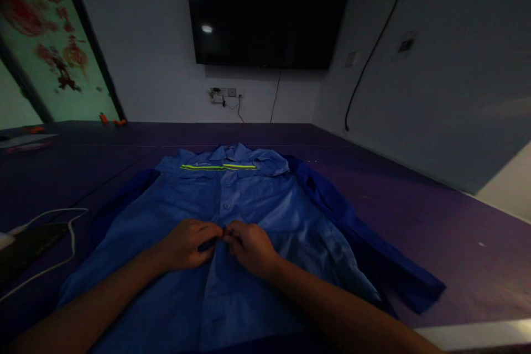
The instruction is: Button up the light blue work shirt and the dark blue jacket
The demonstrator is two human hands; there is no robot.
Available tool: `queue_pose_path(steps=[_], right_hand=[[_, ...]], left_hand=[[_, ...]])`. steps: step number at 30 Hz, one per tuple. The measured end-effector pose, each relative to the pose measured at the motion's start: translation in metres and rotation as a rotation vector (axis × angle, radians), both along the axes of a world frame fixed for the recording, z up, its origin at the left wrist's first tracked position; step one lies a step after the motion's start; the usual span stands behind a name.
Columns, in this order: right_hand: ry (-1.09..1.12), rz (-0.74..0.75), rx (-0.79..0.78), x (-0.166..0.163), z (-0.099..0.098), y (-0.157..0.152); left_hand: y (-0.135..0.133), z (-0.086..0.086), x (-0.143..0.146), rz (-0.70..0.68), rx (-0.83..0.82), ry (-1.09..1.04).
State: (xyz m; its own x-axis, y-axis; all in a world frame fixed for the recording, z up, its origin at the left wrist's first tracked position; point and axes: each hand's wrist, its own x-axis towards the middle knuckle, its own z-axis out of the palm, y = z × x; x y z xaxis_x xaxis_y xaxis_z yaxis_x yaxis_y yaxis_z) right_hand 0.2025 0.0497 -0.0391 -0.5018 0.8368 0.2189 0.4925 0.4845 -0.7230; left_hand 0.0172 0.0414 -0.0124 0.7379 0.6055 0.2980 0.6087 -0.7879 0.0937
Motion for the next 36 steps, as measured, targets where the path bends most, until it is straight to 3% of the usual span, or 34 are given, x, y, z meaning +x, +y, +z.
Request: queue_pose_path(steps=[36], right_hand=[[0.05,0.033,-0.035,0.0001,0.0018,-0.002]], left_hand=[[0.0041,-0.0071,-0.0039,0.012,0.082,0.048]])
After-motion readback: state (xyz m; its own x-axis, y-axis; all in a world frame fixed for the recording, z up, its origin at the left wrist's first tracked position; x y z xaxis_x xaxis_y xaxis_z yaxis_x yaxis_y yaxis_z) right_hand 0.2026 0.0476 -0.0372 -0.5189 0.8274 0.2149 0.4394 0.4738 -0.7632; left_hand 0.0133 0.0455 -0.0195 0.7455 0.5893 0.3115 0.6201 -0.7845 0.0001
